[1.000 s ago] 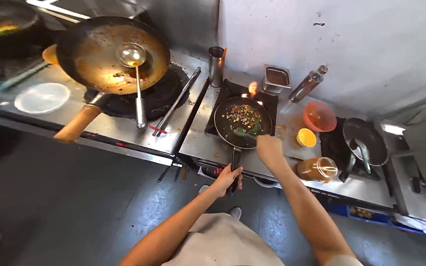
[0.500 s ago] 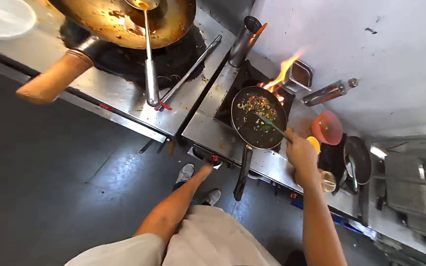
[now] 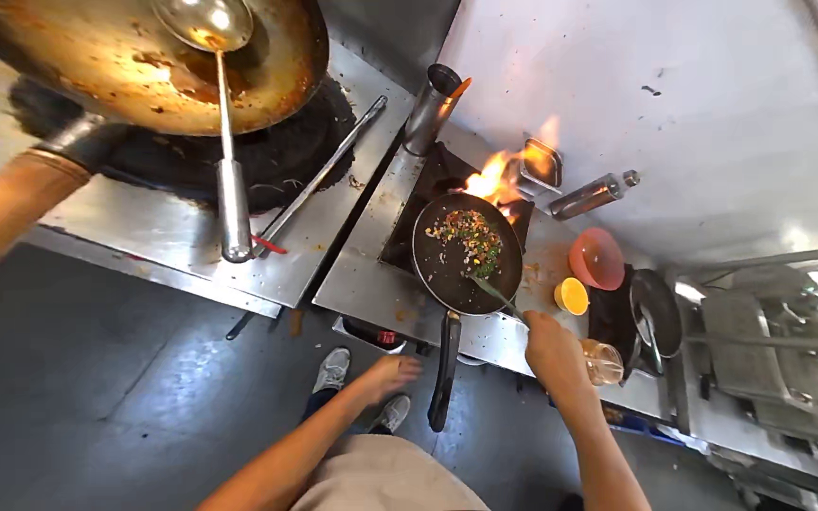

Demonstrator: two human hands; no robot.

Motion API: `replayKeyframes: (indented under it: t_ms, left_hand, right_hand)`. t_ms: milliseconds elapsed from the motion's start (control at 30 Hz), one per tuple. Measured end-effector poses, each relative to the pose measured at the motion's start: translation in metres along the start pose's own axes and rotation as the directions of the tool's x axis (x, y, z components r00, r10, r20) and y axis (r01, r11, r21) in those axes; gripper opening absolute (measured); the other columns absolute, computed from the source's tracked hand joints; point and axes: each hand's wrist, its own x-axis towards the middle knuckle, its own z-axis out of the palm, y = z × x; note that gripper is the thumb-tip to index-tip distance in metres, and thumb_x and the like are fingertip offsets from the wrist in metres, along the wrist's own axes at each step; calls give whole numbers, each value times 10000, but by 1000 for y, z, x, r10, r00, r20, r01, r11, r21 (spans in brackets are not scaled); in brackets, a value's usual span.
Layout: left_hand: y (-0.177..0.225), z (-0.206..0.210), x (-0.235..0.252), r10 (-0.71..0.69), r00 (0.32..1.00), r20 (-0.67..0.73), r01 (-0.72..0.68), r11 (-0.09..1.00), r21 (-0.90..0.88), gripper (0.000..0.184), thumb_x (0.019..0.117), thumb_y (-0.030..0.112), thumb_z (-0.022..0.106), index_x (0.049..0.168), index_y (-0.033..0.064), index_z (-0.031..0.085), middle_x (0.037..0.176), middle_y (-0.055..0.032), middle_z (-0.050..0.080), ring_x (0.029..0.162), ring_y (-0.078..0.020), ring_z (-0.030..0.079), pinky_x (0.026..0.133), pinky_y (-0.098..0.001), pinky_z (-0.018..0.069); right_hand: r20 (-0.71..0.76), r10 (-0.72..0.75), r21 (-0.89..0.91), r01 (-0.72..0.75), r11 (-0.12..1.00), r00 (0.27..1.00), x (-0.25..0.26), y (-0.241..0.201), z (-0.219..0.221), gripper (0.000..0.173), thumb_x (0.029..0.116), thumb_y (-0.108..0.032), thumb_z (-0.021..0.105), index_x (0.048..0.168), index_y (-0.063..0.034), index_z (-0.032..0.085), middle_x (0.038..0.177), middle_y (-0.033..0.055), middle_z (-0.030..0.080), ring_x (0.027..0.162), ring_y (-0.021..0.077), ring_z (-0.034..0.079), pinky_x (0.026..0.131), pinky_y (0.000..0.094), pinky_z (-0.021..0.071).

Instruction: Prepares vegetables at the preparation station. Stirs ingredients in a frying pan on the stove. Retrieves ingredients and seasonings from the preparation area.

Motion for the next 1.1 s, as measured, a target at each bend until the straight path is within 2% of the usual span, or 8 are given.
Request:
replayKeyframes:
  t_ms: [100,167,233,367,533,767,900,1100]
  left_hand:
    - [30,39,-58,188,901,391,-107,970,-219,681,1101,506,127,1487,26,419,1290,-148,652,1157,-272,661,1003,-452,545]
    - [63,77,-69,201,941,273,-140,964,-224,488,1134,408,238,1322,33,487,880,-48,637,726,-159,662,699,-325,600]
    - [92,99,-58,151,982,113,-116,956,-269,396,1136,368,301,1184,30,502,707,-9,523,518,-102,532,523,-249,526]
    - [120,82,-10,236,972,-2,-230,943,-239,431,1117,431,356,1251,57,522,740,-17,534,510,-90,505,476,-229,472]
    - [65,118,-79,146,986,-75,-158,967,-198,362,1139,344,311,1180,17,462,648,-9,480,444,-102,485,443,-258,507]
    - [90,127,-59,173,978,-119,-188,974,-124,301,1110,349,442,1247,81,454,696,-12,493,480,-100,495,466,-251,498]
    - [88,146,-66,108,983,-147,-132,978,-161,264,1111,303,451,1076,42,479,621,5,475,432,-83,479,435,-238,493]
    - [65,154,-69,139,985,-105,-157,967,-198,233,1114,298,441,1125,65,457,598,12,450,433,-90,470,440,-248,492]
  right_hand:
    - [-71,46,58,-42,997,996,18,7,1,330,999,-96,574,1315,-47,655,1239,249,668,1103,445,670,882,617,545]
    - [-171,32,126,-11,992,985,46,2,7,304,978,-76,607,1269,-14,664,1207,290,658,1047,489,674,814,650,553]
    - [-215,-23,162,59,985,976,73,-2,9,427,951,-29,626,1377,-48,608,1256,289,639,1070,498,666,826,657,554]
    - [-198,-140,115,165,980,970,56,15,-4,477,967,-28,581,1417,-181,629,1258,225,654,1056,447,676,800,628,564]
    - [-240,-179,88,205,975,954,78,16,-28,324,964,-45,591,1257,-112,713,1153,221,698,1030,451,681,784,641,546]
    - [-182,-211,40,222,974,960,50,33,-51,164,929,-64,633,1048,-84,744,1010,205,723,953,438,698,719,642,533]
    - [-226,-229,24,241,970,947,74,51,-60,170,966,-53,602,1074,-60,732,1035,219,717,967,449,694,730,643,533]
    - [-198,-323,36,336,941,925,52,60,-50,256,915,-63,659,1145,-127,752,1070,191,726,994,437,689,766,655,530]
